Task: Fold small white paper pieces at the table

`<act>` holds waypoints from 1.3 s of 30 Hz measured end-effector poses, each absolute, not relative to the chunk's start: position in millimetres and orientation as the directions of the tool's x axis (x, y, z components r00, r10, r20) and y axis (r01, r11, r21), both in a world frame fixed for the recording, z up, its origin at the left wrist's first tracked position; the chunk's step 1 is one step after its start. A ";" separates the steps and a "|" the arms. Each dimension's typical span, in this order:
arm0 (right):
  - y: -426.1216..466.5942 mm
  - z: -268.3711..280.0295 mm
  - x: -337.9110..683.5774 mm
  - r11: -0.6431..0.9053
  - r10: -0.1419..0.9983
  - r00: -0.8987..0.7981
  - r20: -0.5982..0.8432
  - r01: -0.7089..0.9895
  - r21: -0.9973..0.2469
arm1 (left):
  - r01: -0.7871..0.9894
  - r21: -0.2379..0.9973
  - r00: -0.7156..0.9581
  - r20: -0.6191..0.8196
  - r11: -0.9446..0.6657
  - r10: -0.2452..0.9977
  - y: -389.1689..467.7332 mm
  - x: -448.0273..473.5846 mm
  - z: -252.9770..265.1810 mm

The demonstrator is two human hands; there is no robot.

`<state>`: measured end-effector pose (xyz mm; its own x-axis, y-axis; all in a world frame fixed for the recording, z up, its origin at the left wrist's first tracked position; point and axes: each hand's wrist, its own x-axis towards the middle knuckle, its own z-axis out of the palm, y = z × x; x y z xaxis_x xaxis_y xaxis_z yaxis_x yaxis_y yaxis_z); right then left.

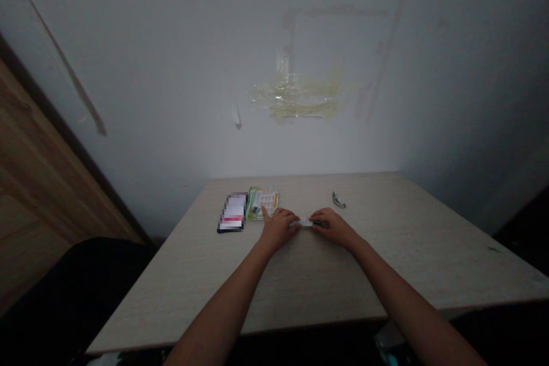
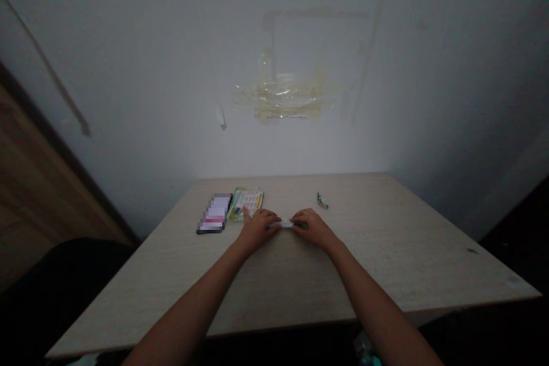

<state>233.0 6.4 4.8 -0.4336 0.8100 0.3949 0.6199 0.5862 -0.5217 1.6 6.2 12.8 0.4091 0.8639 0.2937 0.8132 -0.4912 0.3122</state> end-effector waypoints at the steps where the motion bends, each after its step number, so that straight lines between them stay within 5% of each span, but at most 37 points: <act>1: 5.9 5.9 232.9 0.584 0.811 -0.433 0.393 0.617 -0.527 | 0.813 0.314 0.408 0.294 -0.491 0.864 6.0 1.7 13.3; 19: 6.6 10.1 230.1 0.515 0.854 -0.343 0.392 0.668 -0.538 | 0.888 0.230 0.303 0.360 -0.399 0.882 7.5 6.0 10.5; 28: 14.6 -2.0 235.1 0.436 0.890 -0.193 0.414 0.631 -0.642 | 0.941 0.189 0.210 0.327 -0.281 0.922 12.9 7.1 4.2; 39: 13.4 -8.1 237.4 0.517 0.834 -0.309 0.457 0.727 -0.452 | 0.927 0.228 0.234 0.268 -0.297 0.935 8.5 4.6 10.6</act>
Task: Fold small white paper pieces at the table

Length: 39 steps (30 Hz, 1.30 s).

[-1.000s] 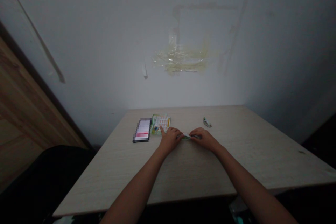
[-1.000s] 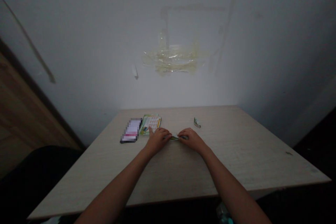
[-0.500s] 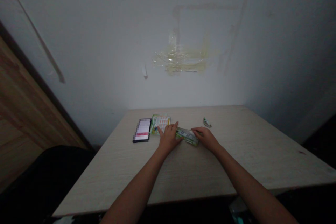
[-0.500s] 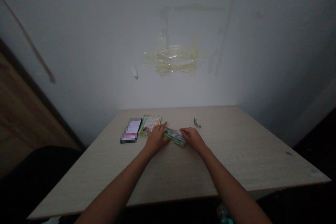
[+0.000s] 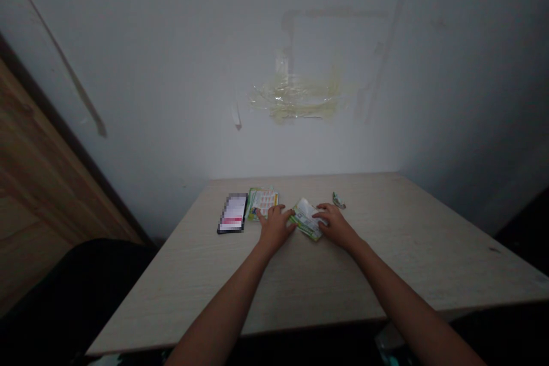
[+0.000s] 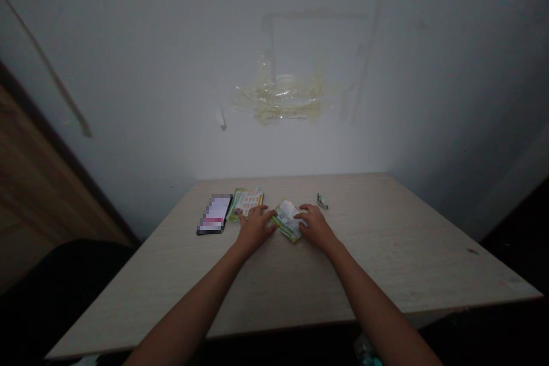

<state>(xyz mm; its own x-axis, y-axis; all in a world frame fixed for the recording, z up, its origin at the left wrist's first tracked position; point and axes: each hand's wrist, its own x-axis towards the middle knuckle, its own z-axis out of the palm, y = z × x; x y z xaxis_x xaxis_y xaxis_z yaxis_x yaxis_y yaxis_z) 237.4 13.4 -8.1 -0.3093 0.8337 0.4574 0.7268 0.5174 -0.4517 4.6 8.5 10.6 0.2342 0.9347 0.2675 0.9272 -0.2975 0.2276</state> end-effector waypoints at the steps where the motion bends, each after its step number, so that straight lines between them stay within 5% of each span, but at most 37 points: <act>1: 12.7 -8.4 237.1 0.514 0.834 -0.307 0.458 0.734 -0.444 | 0.926 0.233 0.234 0.268 -0.299 0.935 8.5 4.3 10.3; 16: 7.4 1.5 232.5 0.548 0.834 -0.421 0.355 0.701 -0.456 | 0.919 0.197 0.276 0.294 -0.341 0.915 8.8 2.4 8.0; 26: 2.6 6.6 234.2 0.522 0.850 -0.471 0.236 0.690 -0.501 | 0.847 0.265 0.443 0.128 -0.461 0.887 11.9 -8.9 17.9; 39: 7.5 -2.5 242.2 0.530 0.835 -0.515 0.195 0.656 -0.537 | 0.823 0.218 0.518 0.093 -0.525 0.850 8.7 -15.2 24.7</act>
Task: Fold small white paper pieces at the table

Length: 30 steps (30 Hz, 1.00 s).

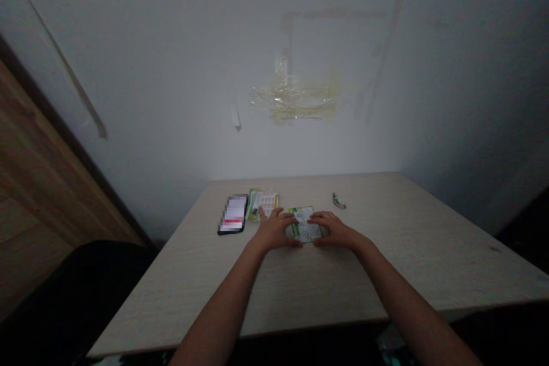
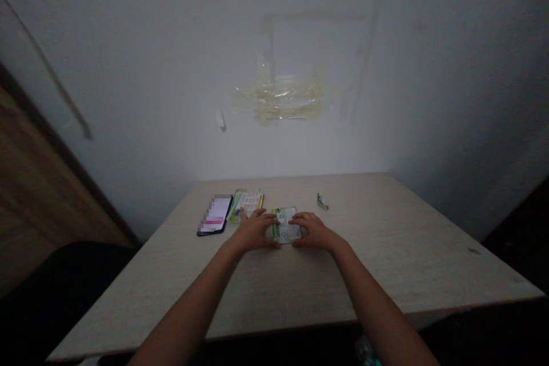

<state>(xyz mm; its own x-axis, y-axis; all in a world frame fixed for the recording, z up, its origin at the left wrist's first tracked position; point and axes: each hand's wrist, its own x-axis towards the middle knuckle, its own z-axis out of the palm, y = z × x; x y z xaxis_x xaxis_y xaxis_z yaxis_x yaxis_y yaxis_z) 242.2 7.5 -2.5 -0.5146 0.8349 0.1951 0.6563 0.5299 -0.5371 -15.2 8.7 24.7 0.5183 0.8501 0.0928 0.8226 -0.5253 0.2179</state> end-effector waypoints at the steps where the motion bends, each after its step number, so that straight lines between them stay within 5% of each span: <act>1: 7.8 -2.9 242.7 0.533 0.834 -0.515 0.201 0.653 -0.538 | 0.823 0.215 0.520 0.088 -0.526 0.850 8.7 -15.2 25.0; 30: 7.7 1.4 244.5 0.514 0.857 -0.389 0.337 0.597 -0.616 | 0.824 0.324 0.435 0.162 -0.464 0.886 3.9 -13.8 35.5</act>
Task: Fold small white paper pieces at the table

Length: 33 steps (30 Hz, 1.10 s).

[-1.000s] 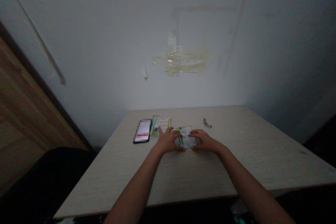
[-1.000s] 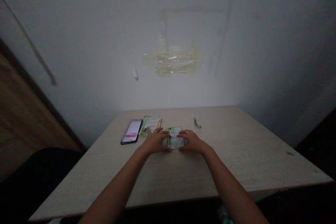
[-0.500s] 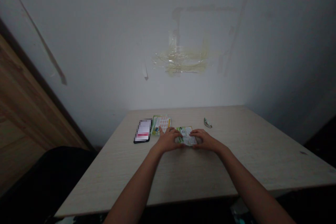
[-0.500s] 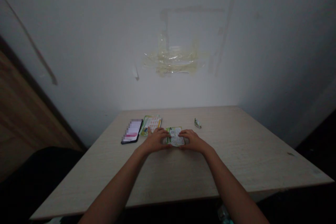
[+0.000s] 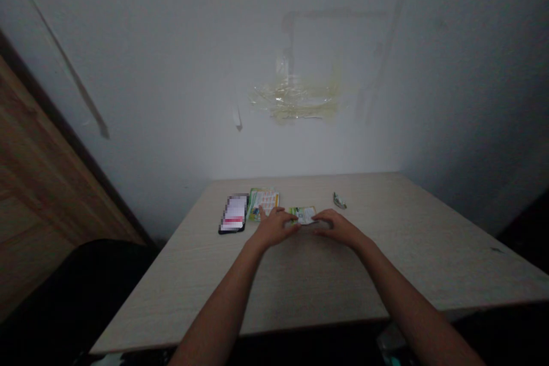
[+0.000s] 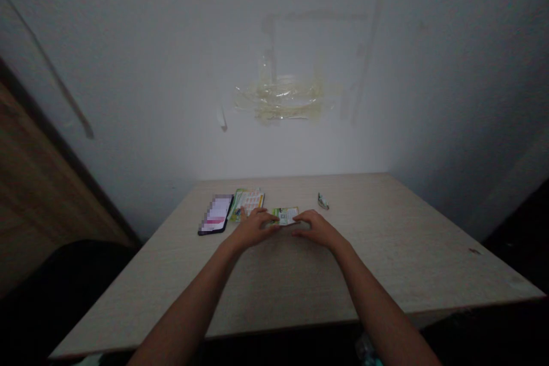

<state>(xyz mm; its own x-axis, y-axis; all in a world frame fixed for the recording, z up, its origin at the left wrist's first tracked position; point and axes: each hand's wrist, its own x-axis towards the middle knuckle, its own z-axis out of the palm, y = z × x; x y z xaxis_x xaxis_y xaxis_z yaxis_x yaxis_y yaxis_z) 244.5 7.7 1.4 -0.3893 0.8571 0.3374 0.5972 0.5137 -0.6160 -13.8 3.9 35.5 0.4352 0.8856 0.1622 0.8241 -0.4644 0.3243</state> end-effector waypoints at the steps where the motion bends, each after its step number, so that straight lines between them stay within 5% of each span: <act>1: 9.0 0.5 244.4 0.517 0.856 -0.381 0.350 0.600 -0.610 | 0.827 0.327 0.427 0.165 -0.457 0.889 3.6 -13.4 36.0; 18: 19.6 -3.1 226.6 0.405 0.893 -0.229 0.387 0.785 -0.468 | 0.859 0.390 0.215 0.310 -0.330 0.926 12.9 2.0 17.3; 33: 14.7 1.5 211.6 0.226 0.949 -0.067 0.308 0.827 -0.515 | 0.908 0.343 0.123 0.325 -0.239 0.937 18.3 10.1 11.0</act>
<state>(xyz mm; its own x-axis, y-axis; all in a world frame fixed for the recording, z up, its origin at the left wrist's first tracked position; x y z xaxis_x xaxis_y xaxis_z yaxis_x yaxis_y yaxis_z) 211.6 14.7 1.5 -0.0673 0.9490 0.3081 0.8269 0.2258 -0.5150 10.1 18.3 11.0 0.1233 0.9375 0.3255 0.9085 -0.2386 0.3432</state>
